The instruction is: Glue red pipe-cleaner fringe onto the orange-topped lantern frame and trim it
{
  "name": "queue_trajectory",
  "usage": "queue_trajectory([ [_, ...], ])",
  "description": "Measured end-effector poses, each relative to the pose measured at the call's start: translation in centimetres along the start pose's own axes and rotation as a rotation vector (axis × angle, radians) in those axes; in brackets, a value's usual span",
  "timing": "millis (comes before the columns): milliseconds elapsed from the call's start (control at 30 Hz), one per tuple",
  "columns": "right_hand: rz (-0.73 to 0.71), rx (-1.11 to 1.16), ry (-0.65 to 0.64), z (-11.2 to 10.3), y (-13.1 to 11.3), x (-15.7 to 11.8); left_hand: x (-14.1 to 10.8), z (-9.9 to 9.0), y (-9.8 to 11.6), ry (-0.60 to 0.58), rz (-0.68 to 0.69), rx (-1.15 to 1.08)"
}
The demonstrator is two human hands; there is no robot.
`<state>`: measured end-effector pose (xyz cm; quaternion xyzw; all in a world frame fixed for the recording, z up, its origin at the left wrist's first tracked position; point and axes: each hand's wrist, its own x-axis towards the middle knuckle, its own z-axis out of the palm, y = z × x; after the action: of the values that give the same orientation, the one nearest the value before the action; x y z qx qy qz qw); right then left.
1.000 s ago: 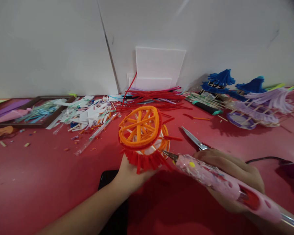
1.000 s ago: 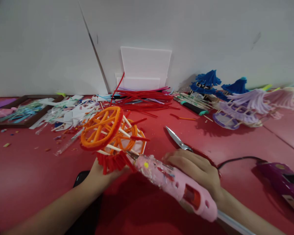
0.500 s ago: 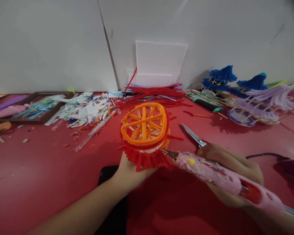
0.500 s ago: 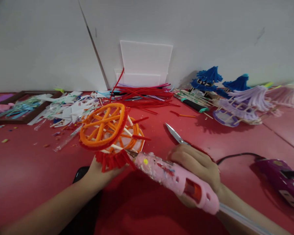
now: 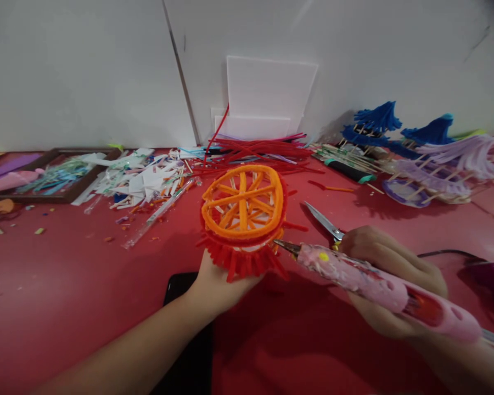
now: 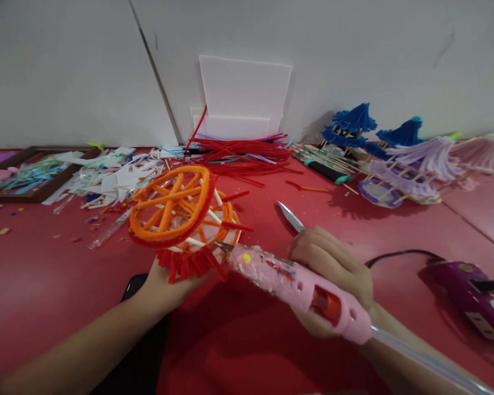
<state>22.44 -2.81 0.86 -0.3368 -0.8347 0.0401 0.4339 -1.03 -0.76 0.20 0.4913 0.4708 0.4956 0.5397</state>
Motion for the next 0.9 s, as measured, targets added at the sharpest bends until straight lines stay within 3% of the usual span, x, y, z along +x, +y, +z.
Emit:
queue_trajectory([
  [267,-0.005,-0.103,0.073,-0.2,-0.3,0.7,0.0,0.0,0.1,0.031,0.011,0.007],
  [567,-0.021,-0.101,0.089,-0.5,-0.1,1.0,0.0,-0.3,-1.0,-0.033,0.044,0.096],
  [900,0.070,-0.076,0.033,-0.2,-0.6,0.7,0.1,-0.1,-0.5,-0.049,0.059,0.075],
])
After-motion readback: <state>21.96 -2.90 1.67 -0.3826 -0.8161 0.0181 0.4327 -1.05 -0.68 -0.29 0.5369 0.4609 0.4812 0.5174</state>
